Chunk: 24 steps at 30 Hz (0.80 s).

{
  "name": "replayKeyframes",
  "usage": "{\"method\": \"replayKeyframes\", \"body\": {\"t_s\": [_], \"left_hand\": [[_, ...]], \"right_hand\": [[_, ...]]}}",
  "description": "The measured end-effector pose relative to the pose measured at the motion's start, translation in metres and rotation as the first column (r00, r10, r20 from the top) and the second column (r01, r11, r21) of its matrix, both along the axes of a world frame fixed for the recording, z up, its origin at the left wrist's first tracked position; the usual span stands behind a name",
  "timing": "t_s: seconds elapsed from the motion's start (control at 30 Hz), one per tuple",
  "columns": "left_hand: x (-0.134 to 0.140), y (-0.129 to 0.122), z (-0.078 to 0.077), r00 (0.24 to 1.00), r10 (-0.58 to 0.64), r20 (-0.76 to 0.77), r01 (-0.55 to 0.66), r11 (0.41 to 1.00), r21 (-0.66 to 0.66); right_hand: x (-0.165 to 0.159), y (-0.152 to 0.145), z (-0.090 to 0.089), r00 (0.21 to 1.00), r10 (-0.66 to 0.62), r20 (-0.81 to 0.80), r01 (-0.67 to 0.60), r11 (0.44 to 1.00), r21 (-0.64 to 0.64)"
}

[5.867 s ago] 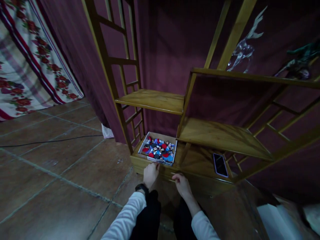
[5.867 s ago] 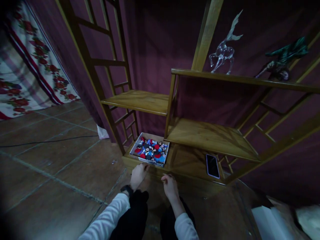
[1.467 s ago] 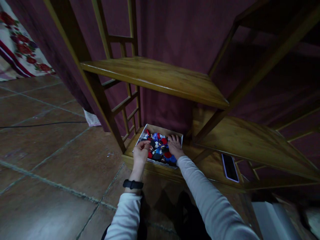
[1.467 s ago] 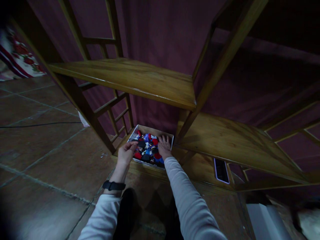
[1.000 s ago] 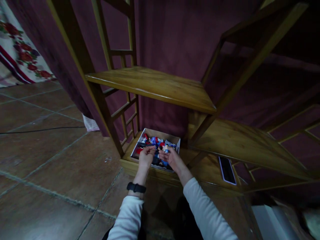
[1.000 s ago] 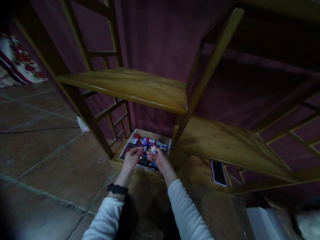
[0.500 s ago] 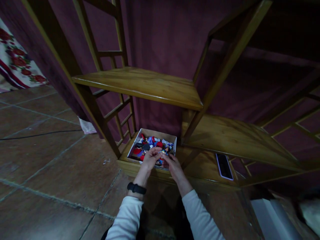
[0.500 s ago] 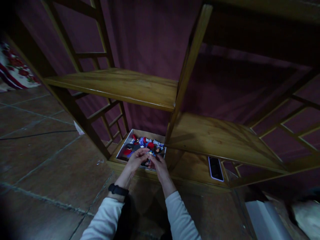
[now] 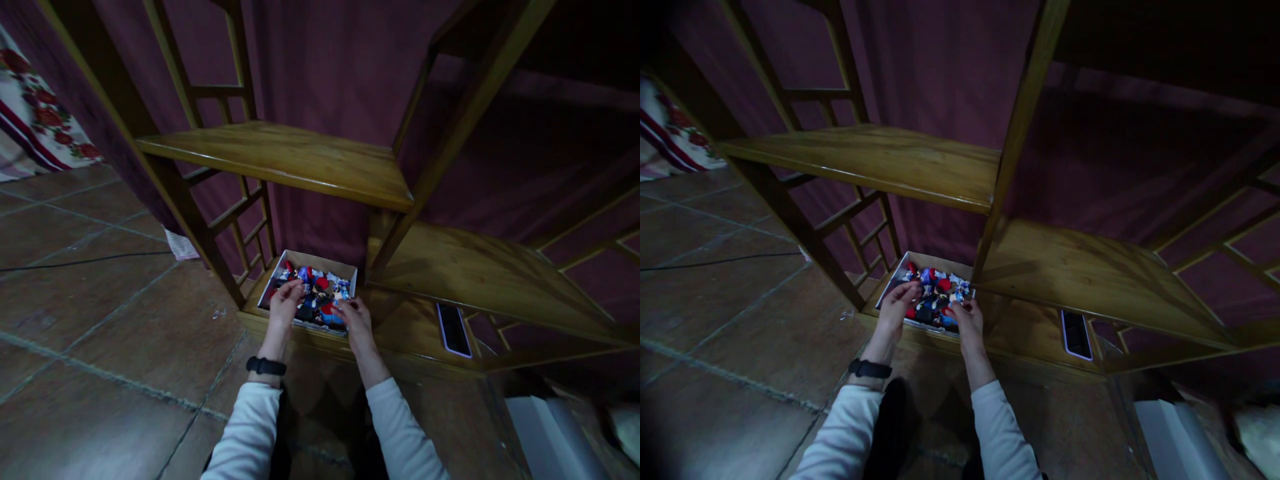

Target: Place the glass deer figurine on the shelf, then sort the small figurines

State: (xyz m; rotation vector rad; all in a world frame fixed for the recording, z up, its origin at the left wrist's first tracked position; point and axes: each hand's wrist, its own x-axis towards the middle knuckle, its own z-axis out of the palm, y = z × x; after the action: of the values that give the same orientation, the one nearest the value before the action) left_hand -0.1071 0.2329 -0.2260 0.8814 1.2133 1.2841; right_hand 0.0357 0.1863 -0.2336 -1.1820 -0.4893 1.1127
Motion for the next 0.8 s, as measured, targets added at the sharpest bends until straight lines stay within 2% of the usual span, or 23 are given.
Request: {"method": "replayKeyframes", "body": {"t_s": [0.07, 0.17, 0.27, 0.33, 0.4, 0.47, 0.53, 0.57, 0.6, 0.67, 0.8], "left_hand": [[-0.013, 0.006, -0.007, 0.995, 0.089, -0.052, -0.089, 0.996, 0.008], [-0.026, 0.015, -0.022, 0.978, 0.153, -0.145, -0.147, 0.988, 0.053], [-0.03, 0.021, -0.032, 0.927, 0.23, -0.298, -0.193, 0.97, 0.148], [-0.029, 0.023, -0.033, 0.881, 0.235, -0.41, -0.17, 0.967, 0.189], [-0.023, 0.02, -0.03, 0.826, 0.163, -0.539, -0.053, 0.975, 0.215], [-0.014, 0.016, -0.028, 0.719, 0.059, -0.693, 0.147, 0.961, 0.234], [-0.007, 0.01, -0.028, 0.549, 0.004, -0.836, 0.324, 0.921, 0.218], [-0.006, 0.007, -0.03, 0.468, -0.005, -0.884, 0.37, 0.909, 0.191], [-0.006, 0.006, -0.032, 0.399, -0.006, -0.917, 0.385, 0.909, 0.161], [-0.009, 0.005, -0.036, 0.309, 0.006, -0.951, 0.336, 0.935, 0.115], [-0.017, 0.012, -0.033, 0.258, 0.122, -0.958, 0.168, 0.971, 0.169]], "right_hand": [[0.006, -0.001, 0.001, 0.997, 0.013, 0.074, -0.011, 1.0, -0.026], [0.012, -0.003, 0.001, 0.987, 0.018, 0.159, -0.011, 0.999, -0.047], [0.014, -0.006, 0.0, 0.984, 0.022, 0.174, -0.015, 0.999, -0.045], [0.014, -0.007, 0.0, 0.983, 0.041, 0.18, -0.031, 0.998, -0.061], [0.014, -0.008, 0.001, 0.982, 0.073, 0.176, -0.06, 0.995, -0.078], [0.014, -0.008, 0.002, 0.98, 0.102, 0.169, -0.089, 0.993, -0.083], [0.014, -0.008, 0.003, 0.976, 0.121, 0.18, -0.107, 0.99, -0.087], [0.015, -0.008, 0.003, 0.974, 0.125, 0.19, -0.11, 0.99, -0.091], [0.016, -0.008, 0.003, 0.973, 0.125, 0.196, -0.108, 0.99, -0.094], [0.017, -0.007, 0.003, 0.971, 0.122, 0.205, -0.104, 0.99, -0.097], [0.021, -0.007, 0.0, 0.963, 0.118, 0.242, -0.099, 0.991, -0.089]]}}
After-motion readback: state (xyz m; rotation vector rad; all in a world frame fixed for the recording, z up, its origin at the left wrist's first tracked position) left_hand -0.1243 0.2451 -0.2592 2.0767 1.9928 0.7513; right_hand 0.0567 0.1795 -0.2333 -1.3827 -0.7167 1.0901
